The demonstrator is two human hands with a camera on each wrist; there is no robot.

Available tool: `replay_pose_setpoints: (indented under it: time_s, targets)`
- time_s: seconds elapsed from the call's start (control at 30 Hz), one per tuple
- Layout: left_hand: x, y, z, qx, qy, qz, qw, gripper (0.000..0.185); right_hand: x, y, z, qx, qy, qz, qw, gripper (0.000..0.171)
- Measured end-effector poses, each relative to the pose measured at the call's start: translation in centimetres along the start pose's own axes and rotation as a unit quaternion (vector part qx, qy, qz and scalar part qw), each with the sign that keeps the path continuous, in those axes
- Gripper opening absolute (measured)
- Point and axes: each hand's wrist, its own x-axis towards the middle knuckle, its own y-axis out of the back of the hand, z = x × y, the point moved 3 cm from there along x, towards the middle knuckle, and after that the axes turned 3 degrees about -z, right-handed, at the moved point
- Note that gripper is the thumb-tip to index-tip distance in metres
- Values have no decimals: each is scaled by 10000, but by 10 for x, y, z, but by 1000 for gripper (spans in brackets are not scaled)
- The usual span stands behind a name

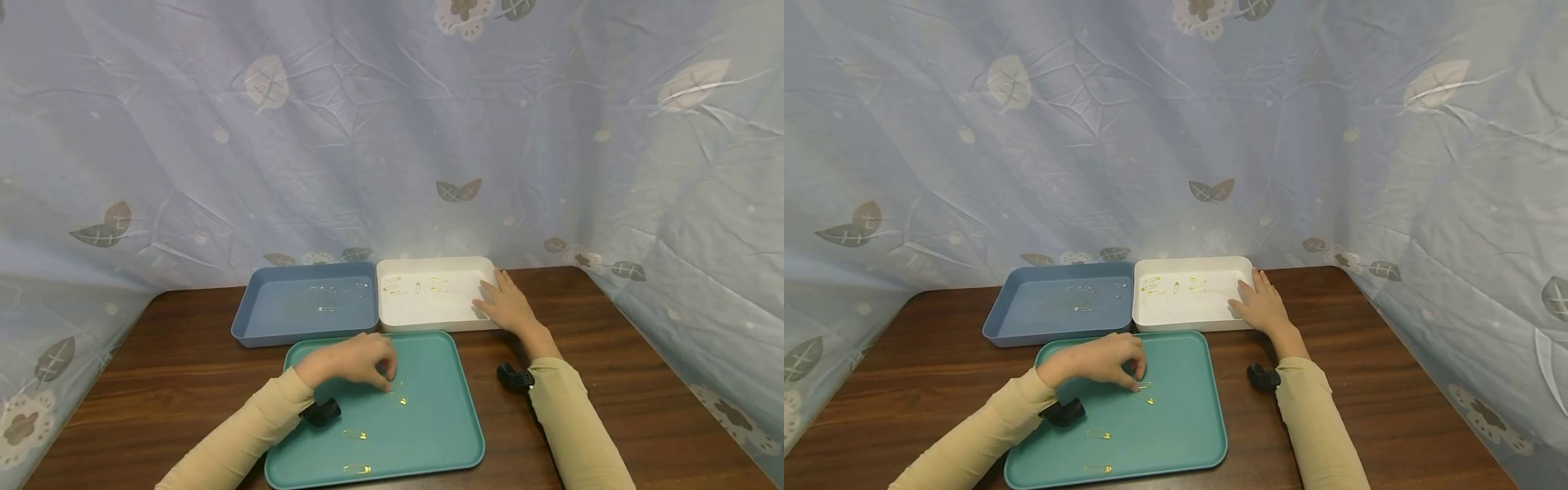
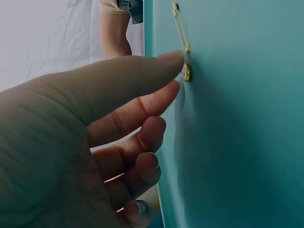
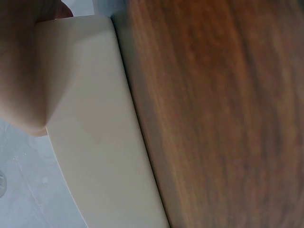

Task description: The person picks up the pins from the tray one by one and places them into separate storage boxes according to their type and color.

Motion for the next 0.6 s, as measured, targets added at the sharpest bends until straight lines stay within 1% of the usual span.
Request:
replay_pose_setpoints:
  time_s: [0.2, 0.5, 0.6]
  targets:
    - [0, -2, 0, 65, -11, -108, 9999, 14, 0, 0, -1, -33, -2, -12, 10000, 66]
    - [-1, -1, 1, -77, -17, -234, 9997, 15, -1, 2, -2, -39, 5, 21, 10000, 65]
    - [-2, -1, 2, -118, -67, -238, 9996, 16, -2, 2, -2, -50, 9, 39, 10000, 65]
